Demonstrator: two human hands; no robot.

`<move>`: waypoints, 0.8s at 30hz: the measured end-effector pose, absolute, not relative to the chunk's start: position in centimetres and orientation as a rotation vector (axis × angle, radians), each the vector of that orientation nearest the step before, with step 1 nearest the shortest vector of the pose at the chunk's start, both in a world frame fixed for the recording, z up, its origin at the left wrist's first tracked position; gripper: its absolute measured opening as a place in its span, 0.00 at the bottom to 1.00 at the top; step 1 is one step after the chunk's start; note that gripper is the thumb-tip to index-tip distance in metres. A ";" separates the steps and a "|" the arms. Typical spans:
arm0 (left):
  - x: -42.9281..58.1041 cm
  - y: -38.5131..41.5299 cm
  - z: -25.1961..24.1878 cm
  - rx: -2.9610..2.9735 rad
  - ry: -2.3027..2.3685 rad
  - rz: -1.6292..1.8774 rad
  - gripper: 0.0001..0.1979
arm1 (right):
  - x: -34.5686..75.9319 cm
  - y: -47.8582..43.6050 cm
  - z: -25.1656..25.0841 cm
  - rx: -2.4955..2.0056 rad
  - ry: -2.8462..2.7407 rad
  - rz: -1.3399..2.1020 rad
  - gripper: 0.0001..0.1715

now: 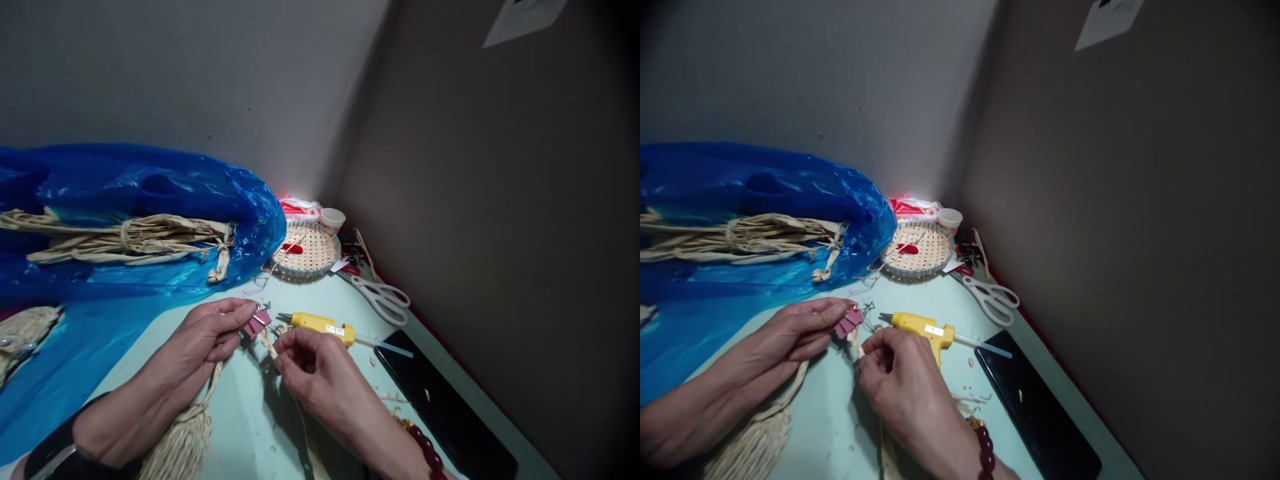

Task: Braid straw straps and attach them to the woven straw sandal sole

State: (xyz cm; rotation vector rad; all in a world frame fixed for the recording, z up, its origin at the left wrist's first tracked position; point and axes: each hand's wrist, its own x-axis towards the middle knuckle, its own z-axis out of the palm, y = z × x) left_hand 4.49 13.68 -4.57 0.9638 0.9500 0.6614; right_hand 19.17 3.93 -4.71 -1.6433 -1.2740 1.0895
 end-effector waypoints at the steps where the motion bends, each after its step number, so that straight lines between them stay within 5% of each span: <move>1: 4.5 13.5 -4.2 0.961 0.957 0.670 0.07 | 19.2 3.9 -4.5 -1.652 -1.289 1.078 0.06; 17: 4.5 13.7 -4.8 1.006 0.945 0.620 0.10 | 19.3 3.2 -2.5 -1.526 -1.105 1.405 0.01; 24: 4.5 12.7 -5.7 1.104 1.119 0.620 0.21 | 19.6 2.6 -1.3 -1.282 -0.933 1.617 0.14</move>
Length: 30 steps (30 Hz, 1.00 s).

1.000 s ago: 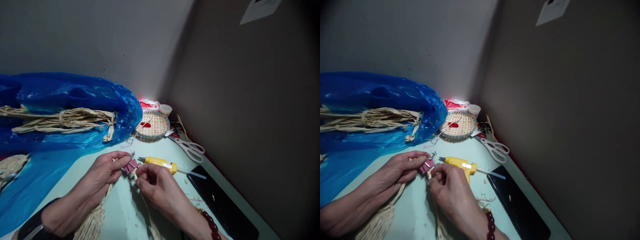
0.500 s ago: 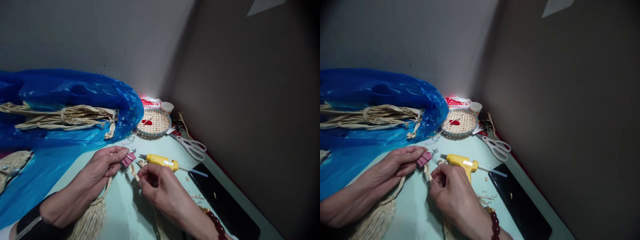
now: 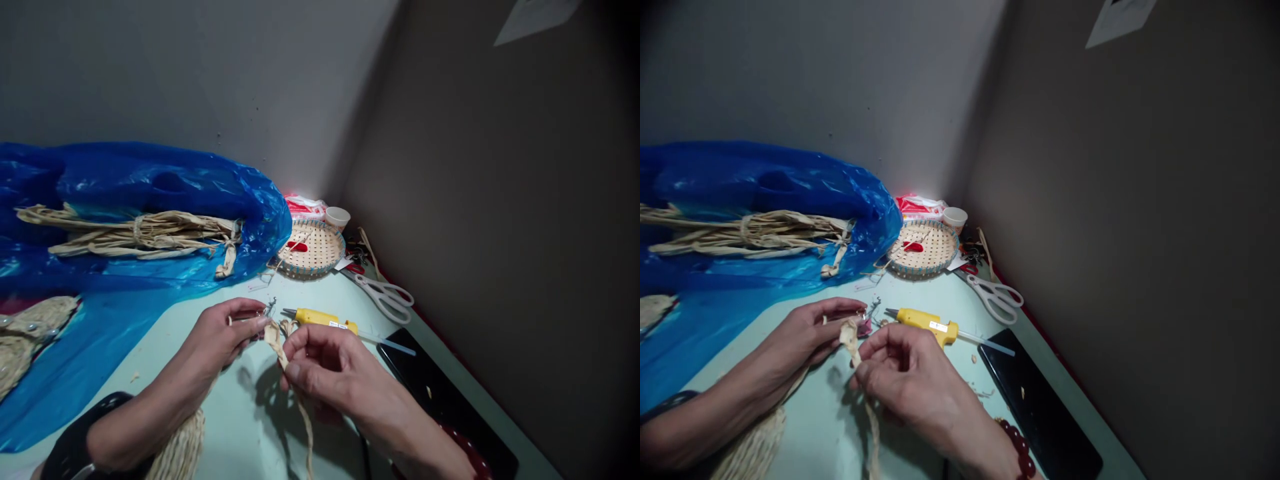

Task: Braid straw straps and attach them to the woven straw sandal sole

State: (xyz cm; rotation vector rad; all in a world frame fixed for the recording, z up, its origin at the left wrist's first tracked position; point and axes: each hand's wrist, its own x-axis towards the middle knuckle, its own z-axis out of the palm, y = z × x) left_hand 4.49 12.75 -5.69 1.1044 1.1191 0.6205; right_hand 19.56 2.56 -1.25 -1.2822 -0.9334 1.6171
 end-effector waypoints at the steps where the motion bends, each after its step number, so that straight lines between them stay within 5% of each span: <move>1: 4.4 12.6 -5.6 1.101 1.125 0.629 0.23 | 19.5 2.6 -1.3 -1.282 -0.929 1.613 0.15; 6: 3.9 11.6 -4.8 1.058 1.167 0.710 0.36 | 19.3 2.9 -2.1 -1.278 -0.936 1.568 0.13; 13: 2.7 9.7 -2.6 0.866 1.059 0.882 0.17 | 18.4 2.5 -2.8 -1.200 -0.910 1.578 0.14; 25: 3.3 7.5 -1.5 0.640 0.815 0.868 0.20 | 16.7 1.4 -2.6 -1.359 -1.115 1.278 0.08; 30: 3.2 6.9 -1.8 0.653 0.761 0.834 0.20 | 16.2 1.2 -3.9 -1.344 -1.151 1.316 0.14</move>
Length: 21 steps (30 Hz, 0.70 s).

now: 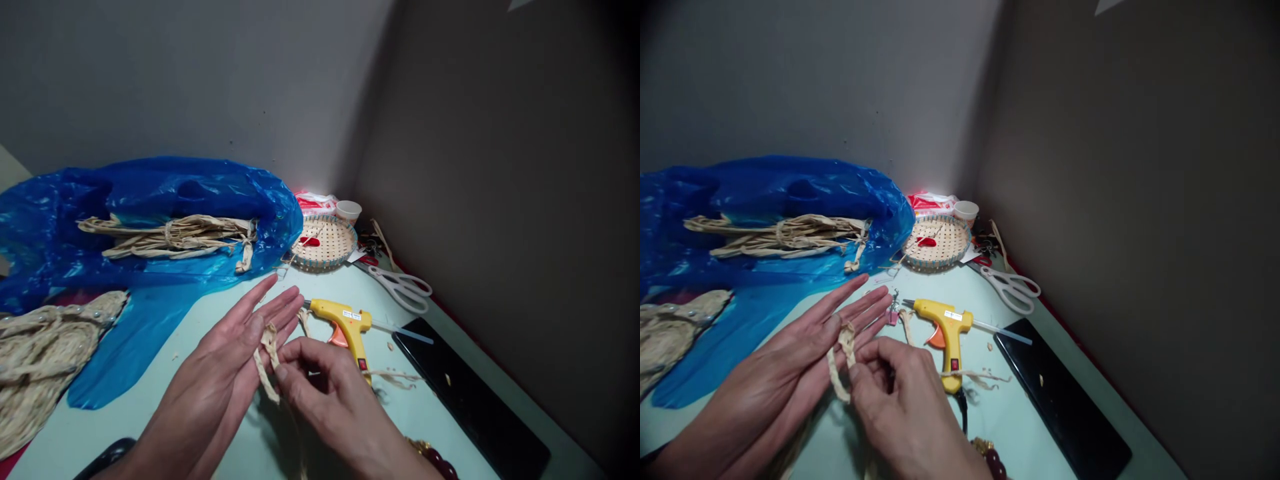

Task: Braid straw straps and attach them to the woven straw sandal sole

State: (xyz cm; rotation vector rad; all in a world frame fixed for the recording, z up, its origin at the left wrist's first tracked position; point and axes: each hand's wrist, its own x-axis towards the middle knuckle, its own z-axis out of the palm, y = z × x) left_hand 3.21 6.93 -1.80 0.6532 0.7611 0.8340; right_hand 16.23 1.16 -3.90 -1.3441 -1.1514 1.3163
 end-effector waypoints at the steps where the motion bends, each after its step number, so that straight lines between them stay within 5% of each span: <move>1: 3.2 6.8 -1.8 0.670 0.761 0.837 0.20 | 16.2 1.2 -4.1 -1.320 -1.117 1.345 0.16; 14: 4.6 5.5 -2.6 0.923 0.898 0.922 0.17 | 15.6 0.9 -3.1 -1.207 -0.923 1.704 0.16; 21: 4.2 5.6 -2.4 0.704 0.877 0.914 0.21 | 16.0 1.4 -3.0 -1.163 -0.925 1.536 0.16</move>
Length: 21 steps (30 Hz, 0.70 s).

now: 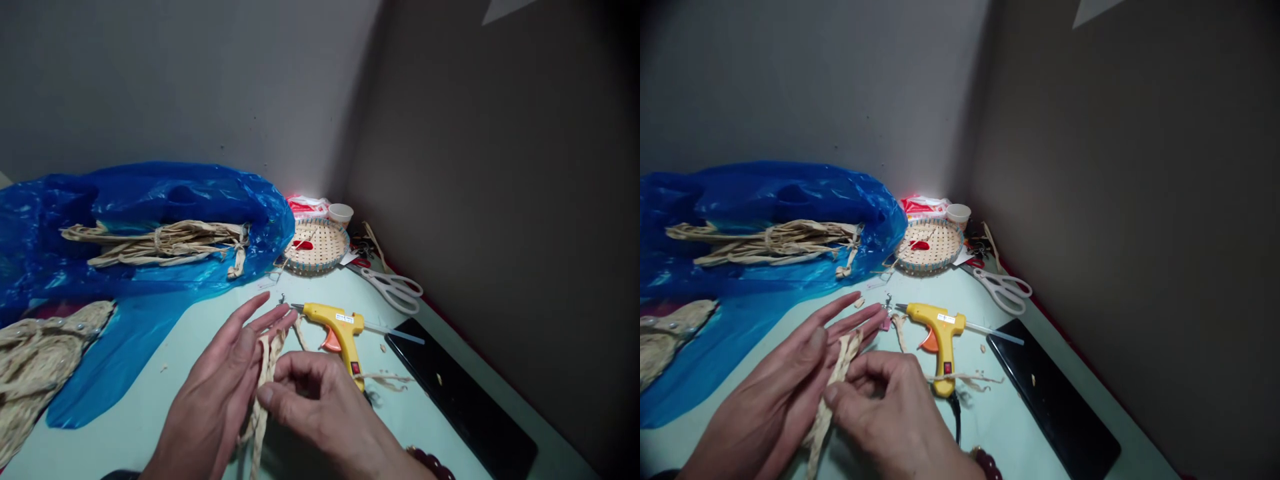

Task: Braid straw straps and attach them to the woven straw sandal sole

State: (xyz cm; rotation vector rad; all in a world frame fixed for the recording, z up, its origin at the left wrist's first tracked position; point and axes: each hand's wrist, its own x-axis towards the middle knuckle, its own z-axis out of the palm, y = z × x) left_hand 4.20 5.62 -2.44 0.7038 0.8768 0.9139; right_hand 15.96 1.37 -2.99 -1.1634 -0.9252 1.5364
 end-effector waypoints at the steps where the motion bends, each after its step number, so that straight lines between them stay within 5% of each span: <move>1: 4.0 5.7 -2.5 0.704 0.900 0.907 0.21 | 16.1 1.5 -2.9 -1.188 -0.921 1.504 0.16; 12: 2.1 7.4 -3.4 1.305 1.187 0.611 0.15 | 16.7 1.2 -4.6 -1.371 -1.230 1.219 0.13; 21: 2.6 6.6 -2.5 1.166 1.050 0.523 0.15 | 19.1 1.9 -2.1 -1.389 -1.243 1.051 0.09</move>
